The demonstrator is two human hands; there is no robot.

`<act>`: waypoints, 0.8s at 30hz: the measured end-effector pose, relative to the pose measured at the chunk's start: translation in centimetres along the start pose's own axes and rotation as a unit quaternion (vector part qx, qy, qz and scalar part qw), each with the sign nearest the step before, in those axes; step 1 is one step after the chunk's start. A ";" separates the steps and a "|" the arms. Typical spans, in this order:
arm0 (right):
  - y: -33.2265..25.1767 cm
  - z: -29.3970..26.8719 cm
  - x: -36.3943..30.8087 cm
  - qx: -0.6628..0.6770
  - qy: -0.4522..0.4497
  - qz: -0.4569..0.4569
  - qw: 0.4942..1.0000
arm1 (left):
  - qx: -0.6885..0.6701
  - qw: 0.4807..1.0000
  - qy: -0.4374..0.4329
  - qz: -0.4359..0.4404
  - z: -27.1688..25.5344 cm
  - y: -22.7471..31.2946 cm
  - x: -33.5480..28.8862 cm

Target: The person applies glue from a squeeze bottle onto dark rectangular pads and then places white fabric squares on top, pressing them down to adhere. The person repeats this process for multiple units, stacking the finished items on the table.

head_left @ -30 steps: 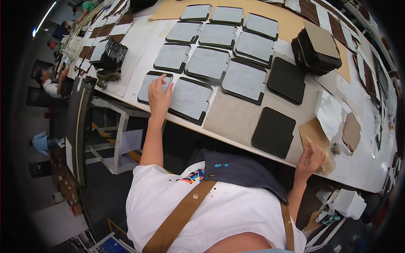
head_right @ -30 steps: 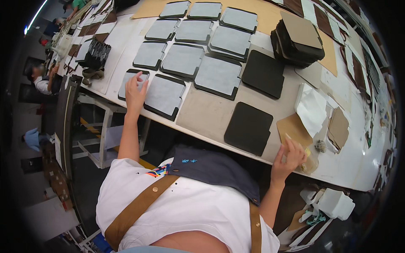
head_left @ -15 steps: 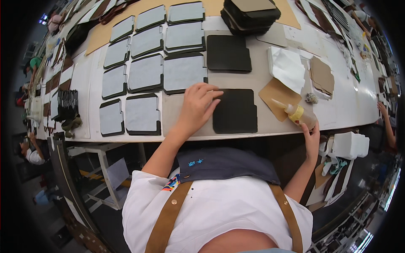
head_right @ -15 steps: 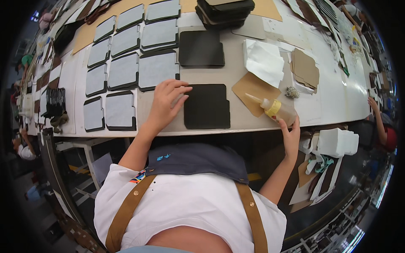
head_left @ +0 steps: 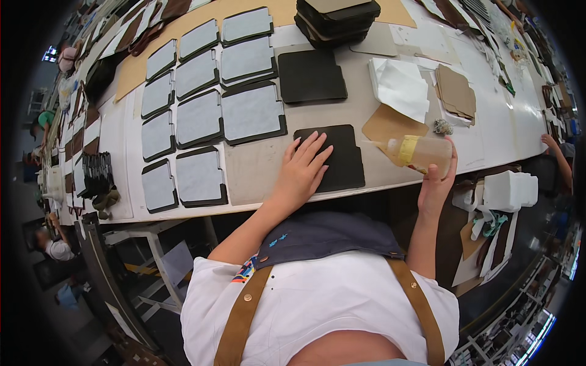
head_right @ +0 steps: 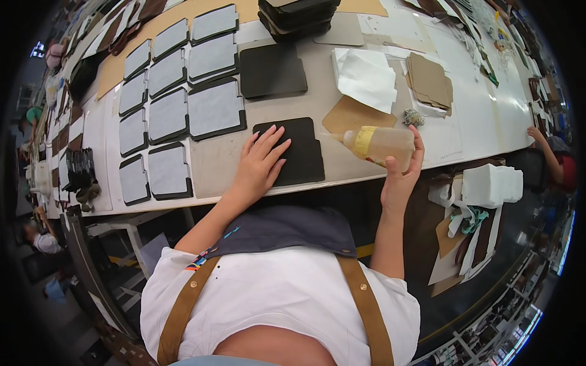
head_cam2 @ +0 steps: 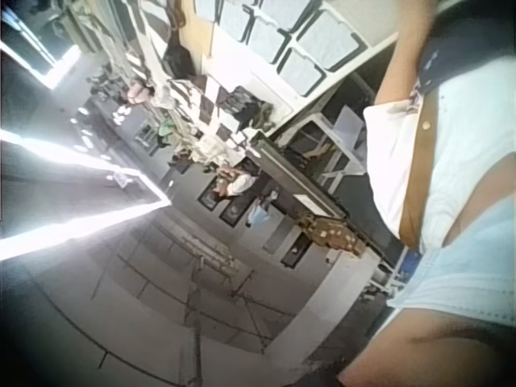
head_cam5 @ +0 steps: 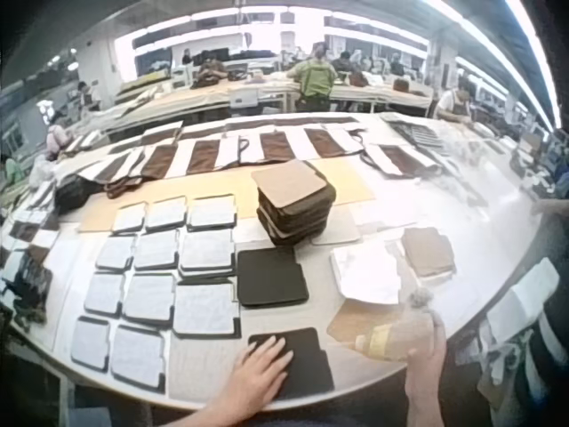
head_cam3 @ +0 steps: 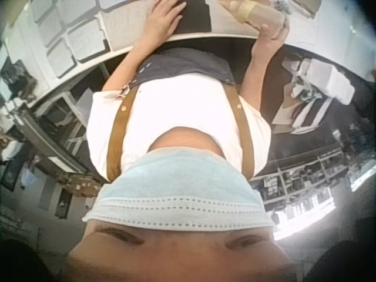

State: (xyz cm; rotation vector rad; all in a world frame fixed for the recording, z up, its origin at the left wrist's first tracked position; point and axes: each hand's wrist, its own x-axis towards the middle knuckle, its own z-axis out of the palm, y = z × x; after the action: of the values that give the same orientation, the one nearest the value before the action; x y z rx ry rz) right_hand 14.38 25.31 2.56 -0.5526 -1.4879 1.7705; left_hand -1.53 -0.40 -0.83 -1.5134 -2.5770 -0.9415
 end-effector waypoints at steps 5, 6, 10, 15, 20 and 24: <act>1.6 2.1 -1.9 -0.087 0.028 -0.062 0.994 | 0.019 1.000 0.012 -0.010 -0.4 0.2 0.0; 1.5 2.8 -2.0 -0.093 0.022 -0.074 0.993 | 0.010 1.000 0.011 -0.016 -0.4 0.2 0.0; 1.9 3.9 -2.5 -0.138 0.013 -0.111 0.984 | 0.002 1.000 0.005 -0.030 -0.4 0.2 0.1; 1.9 4.6 -2.6 -0.179 -0.009 -0.160 0.971 | -0.040 0.996 0.067 -0.031 -0.6 0.0 0.0; 2.2 4.9 -2.6 -0.165 -0.005 -0.159 0.974 | -0.078 0.979 0.182 -0.044 -2.0 -0.6 -1.2; 2.1 5.1 -2.7 -0.176 -0.008 -0.166 0.970 | -0.109 0.958 0.250 -0.086 -2.5 -1.3 -2.5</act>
State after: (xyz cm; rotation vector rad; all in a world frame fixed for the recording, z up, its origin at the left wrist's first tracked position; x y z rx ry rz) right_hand 11.84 19.87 1.37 -0.4303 -1.8026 1.2670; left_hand -1.91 -4.05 -0.17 -0.9221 -2.3108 -1.4493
